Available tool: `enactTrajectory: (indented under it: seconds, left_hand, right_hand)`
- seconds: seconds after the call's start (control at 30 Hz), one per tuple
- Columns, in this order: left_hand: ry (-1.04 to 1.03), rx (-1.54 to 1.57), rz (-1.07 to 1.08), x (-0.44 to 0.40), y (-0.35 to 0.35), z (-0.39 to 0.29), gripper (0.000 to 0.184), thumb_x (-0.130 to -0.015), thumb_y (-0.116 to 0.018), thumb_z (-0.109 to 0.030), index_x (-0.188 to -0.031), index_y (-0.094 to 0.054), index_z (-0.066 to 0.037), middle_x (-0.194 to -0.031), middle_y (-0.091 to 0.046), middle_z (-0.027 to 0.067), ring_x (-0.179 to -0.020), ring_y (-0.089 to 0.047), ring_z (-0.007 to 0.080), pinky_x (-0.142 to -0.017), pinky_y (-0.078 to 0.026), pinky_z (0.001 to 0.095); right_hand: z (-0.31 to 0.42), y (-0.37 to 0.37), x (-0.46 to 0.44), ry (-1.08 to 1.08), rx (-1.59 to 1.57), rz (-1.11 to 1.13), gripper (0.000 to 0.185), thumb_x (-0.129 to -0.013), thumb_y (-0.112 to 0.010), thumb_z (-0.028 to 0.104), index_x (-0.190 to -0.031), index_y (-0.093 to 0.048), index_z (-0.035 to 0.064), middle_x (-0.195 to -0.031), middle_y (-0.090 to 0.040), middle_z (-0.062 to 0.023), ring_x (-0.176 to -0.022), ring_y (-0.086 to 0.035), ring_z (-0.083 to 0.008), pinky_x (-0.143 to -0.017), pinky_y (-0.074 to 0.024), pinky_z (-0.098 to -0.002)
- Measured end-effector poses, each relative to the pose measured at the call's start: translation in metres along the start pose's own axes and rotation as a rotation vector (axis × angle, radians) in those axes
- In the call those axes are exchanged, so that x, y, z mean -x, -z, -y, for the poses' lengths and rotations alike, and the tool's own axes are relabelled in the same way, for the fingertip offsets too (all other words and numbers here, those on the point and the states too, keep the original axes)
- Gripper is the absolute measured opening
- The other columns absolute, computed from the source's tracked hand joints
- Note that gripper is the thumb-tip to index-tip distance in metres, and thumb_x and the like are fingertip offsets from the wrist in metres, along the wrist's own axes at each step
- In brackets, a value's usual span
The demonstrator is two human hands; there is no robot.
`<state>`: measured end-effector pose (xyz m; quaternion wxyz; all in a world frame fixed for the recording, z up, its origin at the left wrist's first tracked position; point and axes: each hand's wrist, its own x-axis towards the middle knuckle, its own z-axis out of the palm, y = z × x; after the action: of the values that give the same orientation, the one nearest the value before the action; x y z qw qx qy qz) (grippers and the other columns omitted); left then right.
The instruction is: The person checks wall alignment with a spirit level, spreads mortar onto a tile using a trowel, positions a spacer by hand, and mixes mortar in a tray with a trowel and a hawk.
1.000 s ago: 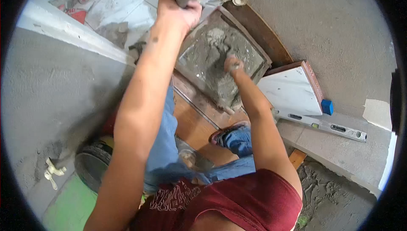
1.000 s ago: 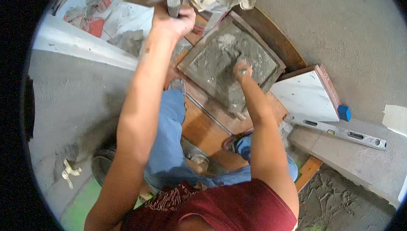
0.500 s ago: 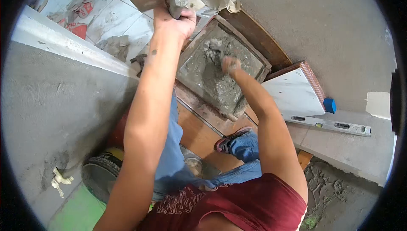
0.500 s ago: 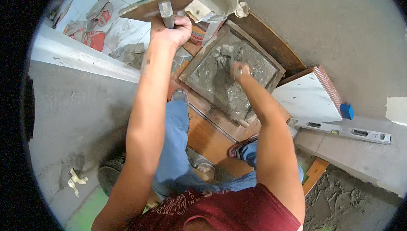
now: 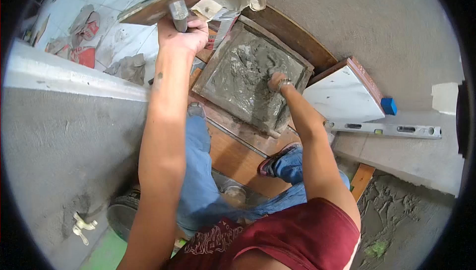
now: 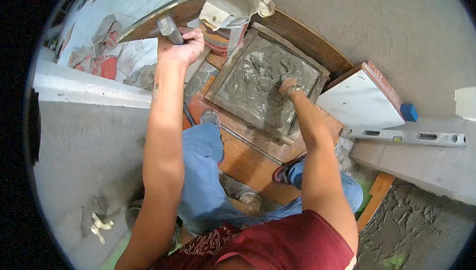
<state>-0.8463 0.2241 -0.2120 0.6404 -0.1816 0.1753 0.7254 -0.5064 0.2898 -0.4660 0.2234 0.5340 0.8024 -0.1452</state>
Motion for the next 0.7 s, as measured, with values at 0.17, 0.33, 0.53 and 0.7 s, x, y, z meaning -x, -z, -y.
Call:
enactTrajectory:
  seconds: [0.17, 0.33, 0.53, 0.7]
  left_hand:
    - [0.037, -0.001, 0.025, -0.02, 0.005, -0.002, 0.029, -0.084, -0.052, -0.032, -0.065, -0.043, -0.013, -0.058, -0.035, -0.0038, -0.052, -0.035, 0.0106, -0.045, -0.031, 0.0239]
    - [0.048, 0.043, -0.002, -0.005, 0.0, 0.005, 0.025, -0.092, -0.045, -0.029, -0.072, -0.048, -0.015, -0.059, -0.035, -0.0051, -0.05, -0.034, 0.0092, -0.047, -0.032, 0.0238]
    - [0.002, 0.023, -0.001, -0.008, 0.002, 0.0, 0.026, -0.086, -0.052, -0.031, -0.068, -0.045, -0.013, -0.059, -0.035, -0.0051, -0.053, -0.036, 0.0098, -0.046, -0.03, 0.0237]
    - [0.02, 0.015, 0.022, -0.007, -0.002, -0.004, 0.027, -0.087, -0.05, -0.03, -0.068, -0.042, -0.013, -0.058, -0.033, -0.004, -0.051, -0.035, 0.0102, -0.045, -0.03, 0.024]
  right_hand:
    - [-0.025, 0.037, 0.075, 0.015, -0.159, 0.139, 0.048, -0.083, -0.062, 0.037, -0.084, -0.066, -0.0108, -0.074, -0.067, -0.0247, -0.073, -0.069, -0.0364, -0.074, -0.0548, -0.0442]
    - [-0.048, -0.026, 0.052, -0.19, -0.277, -0.046, 0.049, -0.083, -0.062, 0.039, -0.081, -0.066, -0.0096, -0.079, -0.068, -0.0269, -0.079, -0.069, -0.0381, -0.074, -0.0543, -0.0449]
    - [0.004, -0.048, 0.077, -0.09, -0.279, 0.062, 0.051, -0.084, -0.059, 0.047, -0.09, -0.069, -0.0033, -0.101, -0.067, -0.0264, -0.097, -0.065, -0.0406, -0.086, -0.0503, -0.0464]
    - [0.004, 0.0, 0.137, -0.301, -0.281, 0.023, 0.058, -0.086, -0.053, 0.051, -0.102, -0.067, -0.0033, -0.105, -0.066, -0.0264, -0.101, -0.065, -0.0395, -0.09, -0.0488, -0.0445]
